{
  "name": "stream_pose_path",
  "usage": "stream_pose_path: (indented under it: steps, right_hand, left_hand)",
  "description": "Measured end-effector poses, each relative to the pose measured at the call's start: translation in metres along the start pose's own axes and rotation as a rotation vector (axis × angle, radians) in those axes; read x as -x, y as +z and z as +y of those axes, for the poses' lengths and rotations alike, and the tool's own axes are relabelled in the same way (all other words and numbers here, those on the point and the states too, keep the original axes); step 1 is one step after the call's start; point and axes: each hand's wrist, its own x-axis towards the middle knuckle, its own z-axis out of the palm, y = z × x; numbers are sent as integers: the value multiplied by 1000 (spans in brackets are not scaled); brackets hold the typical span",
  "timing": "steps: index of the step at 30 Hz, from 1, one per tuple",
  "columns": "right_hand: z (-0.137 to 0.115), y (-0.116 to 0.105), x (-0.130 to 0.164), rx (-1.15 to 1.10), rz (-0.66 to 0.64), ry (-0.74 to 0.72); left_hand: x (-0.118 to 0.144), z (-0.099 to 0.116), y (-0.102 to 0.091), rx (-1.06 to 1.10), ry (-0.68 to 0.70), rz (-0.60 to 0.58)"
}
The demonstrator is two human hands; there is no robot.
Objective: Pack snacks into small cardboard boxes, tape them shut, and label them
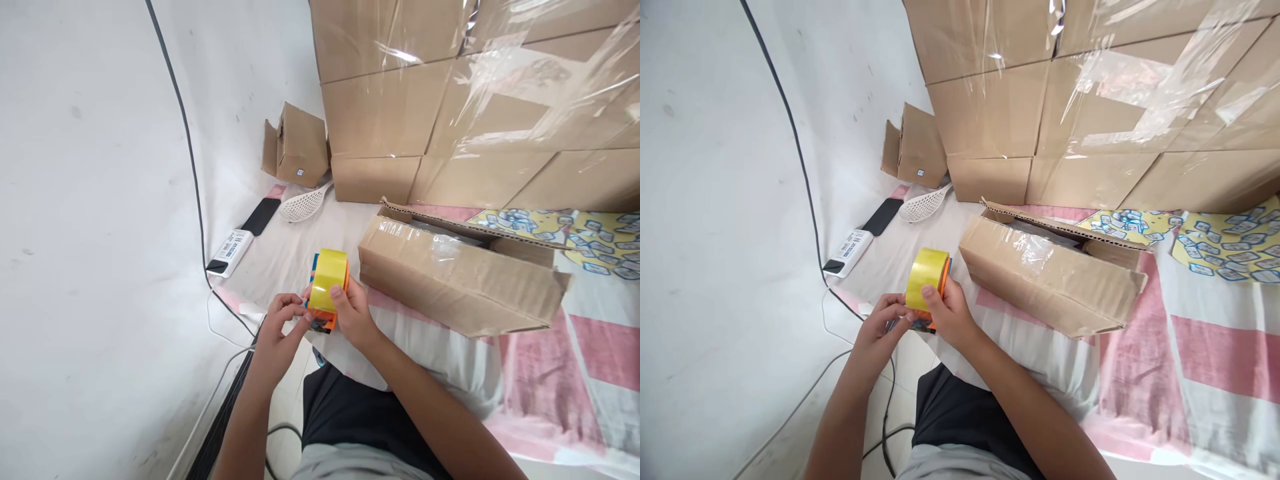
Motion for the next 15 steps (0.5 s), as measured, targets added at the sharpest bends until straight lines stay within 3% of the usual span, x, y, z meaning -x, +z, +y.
stream_pose_path:
  steps: [5,9,13,15]
  right_hand:
    - [-2,3,-6,158,155,-90]
    - [-14,12,-11,162,228,-78]
    - [-17,18,-22,82,338,-32]
    - [-12,20,-28,53,346,27]
  left_hand:
    - [6,27,4,2,-19,74]
    - [17,42,6,51,-206,60]
    - [24,43,12,300,-429,-67]
    - [27,42,15,365,-478,-54]
